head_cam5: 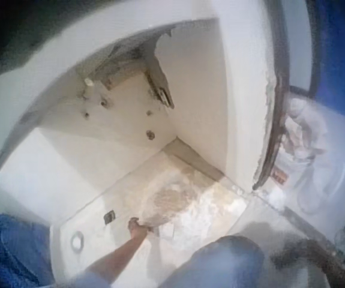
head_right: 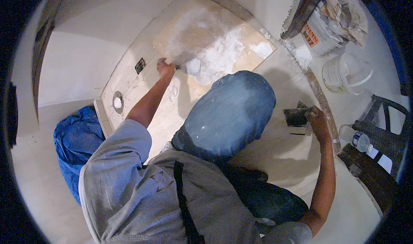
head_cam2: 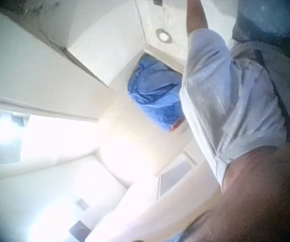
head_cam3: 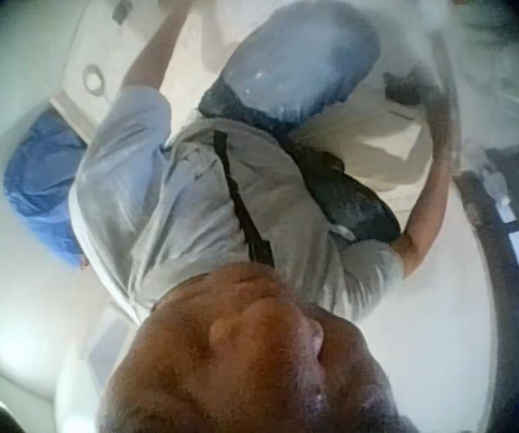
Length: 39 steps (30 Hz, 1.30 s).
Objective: The person scrapes and mixes joint compound between two putty knives, spreads the compound across a wooden board using a putty knife, and applies joint compound along the floor.
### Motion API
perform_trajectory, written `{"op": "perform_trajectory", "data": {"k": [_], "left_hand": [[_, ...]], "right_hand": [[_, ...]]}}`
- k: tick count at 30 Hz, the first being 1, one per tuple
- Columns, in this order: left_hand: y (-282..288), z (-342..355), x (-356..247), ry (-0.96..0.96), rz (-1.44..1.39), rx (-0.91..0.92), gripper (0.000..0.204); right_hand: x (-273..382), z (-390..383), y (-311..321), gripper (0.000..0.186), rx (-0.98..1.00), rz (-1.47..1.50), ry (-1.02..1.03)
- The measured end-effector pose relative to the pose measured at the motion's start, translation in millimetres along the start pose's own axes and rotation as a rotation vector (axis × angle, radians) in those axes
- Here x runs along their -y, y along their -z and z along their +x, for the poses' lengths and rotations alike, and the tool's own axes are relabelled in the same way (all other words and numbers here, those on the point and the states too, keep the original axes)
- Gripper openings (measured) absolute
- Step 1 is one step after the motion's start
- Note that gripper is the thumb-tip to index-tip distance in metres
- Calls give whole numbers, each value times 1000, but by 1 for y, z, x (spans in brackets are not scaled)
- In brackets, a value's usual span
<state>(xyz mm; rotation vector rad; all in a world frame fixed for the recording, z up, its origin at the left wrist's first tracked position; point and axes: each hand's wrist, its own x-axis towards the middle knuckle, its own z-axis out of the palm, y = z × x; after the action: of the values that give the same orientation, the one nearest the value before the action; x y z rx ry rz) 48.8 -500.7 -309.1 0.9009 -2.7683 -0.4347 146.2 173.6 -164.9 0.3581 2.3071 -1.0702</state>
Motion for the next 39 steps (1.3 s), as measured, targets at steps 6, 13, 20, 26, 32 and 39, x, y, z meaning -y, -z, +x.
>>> {"op": "perform_trajectory", "data": {"k": [6, 13, 20, 26, 32, 39], "left_hand": [[-9, -6, 68, -526, 137, 112, 64], [16, -17, 67, -621, 268, 294, 47], [49, -57, 19, -603, -123, 520, 35], [-4, -84, -69, -568, -413, 799, 44], [-15, -150, -264, -920, -387, 674, 41], [-15, -159, -302, -1038, -475, 604, 37]], "right_hand": [[-86, 43, -22, 34, 65, 15, 89], [-81, 46, -14, 37, 219, -76, -32], [-108, 38, -15, 38, 122, -132, 158], [-76, 44, -8, 43, 261, -226, 19], [-88, 3, 9, 42, 122, -97, -15], [-163, -20, -12, 56, 235, -75, -50]]}}
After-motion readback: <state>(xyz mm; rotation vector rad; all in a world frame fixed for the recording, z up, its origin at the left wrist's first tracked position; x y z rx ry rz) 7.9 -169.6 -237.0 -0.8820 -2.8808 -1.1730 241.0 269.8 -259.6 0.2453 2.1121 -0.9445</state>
